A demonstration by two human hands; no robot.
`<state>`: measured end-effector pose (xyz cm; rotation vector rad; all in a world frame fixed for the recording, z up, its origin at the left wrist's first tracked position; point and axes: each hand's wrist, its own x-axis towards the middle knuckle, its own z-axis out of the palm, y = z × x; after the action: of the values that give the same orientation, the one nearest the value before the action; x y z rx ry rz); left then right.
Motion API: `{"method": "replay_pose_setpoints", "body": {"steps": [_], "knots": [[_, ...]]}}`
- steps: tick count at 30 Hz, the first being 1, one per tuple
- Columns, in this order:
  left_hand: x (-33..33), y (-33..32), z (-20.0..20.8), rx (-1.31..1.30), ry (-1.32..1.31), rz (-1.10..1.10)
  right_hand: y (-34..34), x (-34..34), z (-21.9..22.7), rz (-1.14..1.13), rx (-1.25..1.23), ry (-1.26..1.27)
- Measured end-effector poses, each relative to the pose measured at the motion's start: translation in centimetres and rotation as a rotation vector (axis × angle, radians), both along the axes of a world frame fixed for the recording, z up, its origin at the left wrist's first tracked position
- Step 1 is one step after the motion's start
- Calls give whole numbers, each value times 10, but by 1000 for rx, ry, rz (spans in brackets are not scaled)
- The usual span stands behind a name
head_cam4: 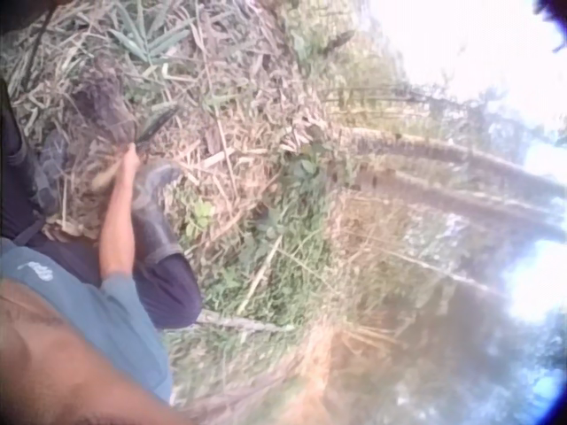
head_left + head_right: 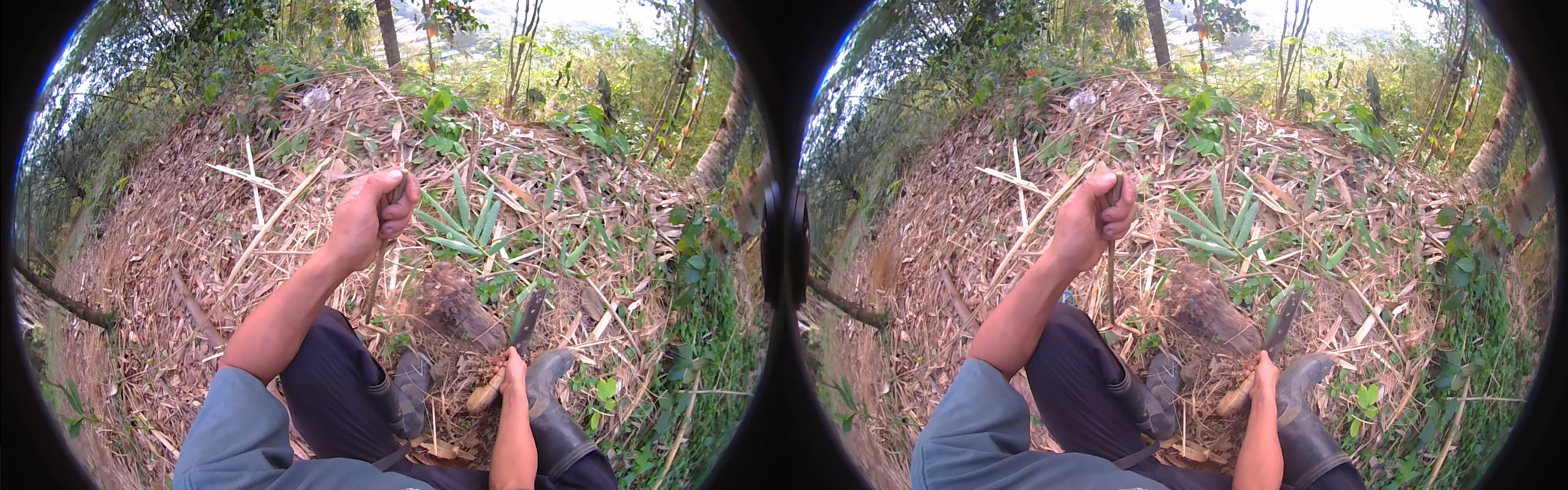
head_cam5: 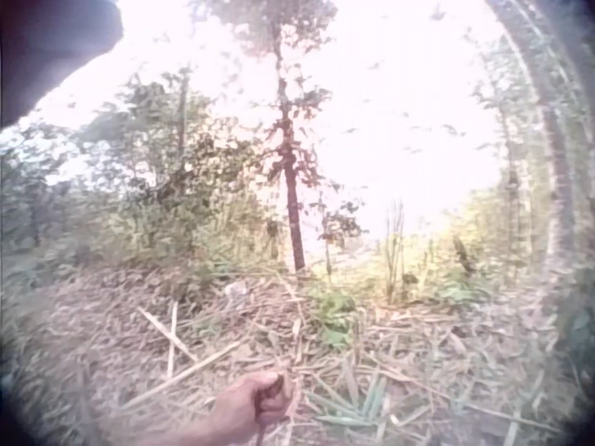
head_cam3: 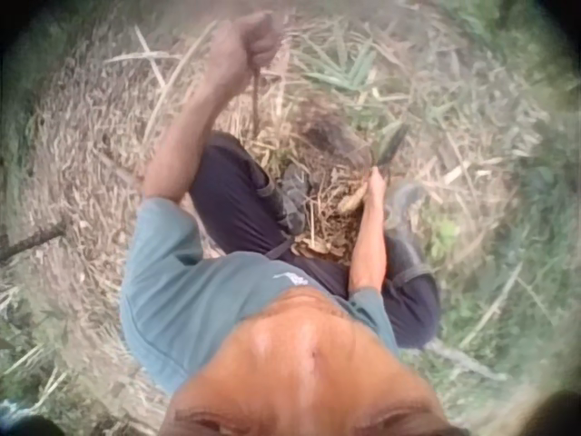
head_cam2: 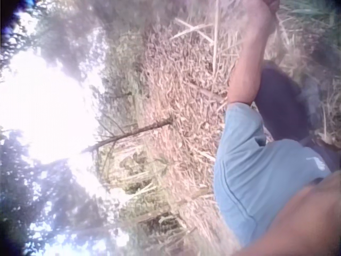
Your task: The person uses a large knife to split a bamboo stalk into thin strips. They hold the bamboo steady with one hand and repeatedly strike it with the knife to separate the layers, then pull apart the resulting strips.
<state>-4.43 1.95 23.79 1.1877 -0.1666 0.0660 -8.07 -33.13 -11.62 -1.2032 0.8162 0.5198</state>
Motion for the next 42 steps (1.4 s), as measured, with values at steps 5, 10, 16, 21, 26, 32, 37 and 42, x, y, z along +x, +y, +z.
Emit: {"method": "replay_pose_setpoints", "body": {"steps": [5,10,16,21,26,32,37,42], "knots": [[-2,5,2,-73,-21,-79,0,-4,-15,-41,18,-1],[-7,8,4,-78,-24,-89,2,-5,-15,12,-10,3],[-7,11,4,-108,-24,-86,-1,-4,-27,28,11,23],[-5,20,1,-80,5,59,4,-7,-28,84,-135,-18],[7,32,-2,-218,156,184,9,-7,-27,108,-272,-26],[21,55,-20,-446,334,153,14,-11,-40,158,-423,-101],[33,75,-37,-566,412,277,31,-15,-12,472,-941,-140],[42,78,-49,-500,390,440,71,5,82,354,-1157,-758]]}}
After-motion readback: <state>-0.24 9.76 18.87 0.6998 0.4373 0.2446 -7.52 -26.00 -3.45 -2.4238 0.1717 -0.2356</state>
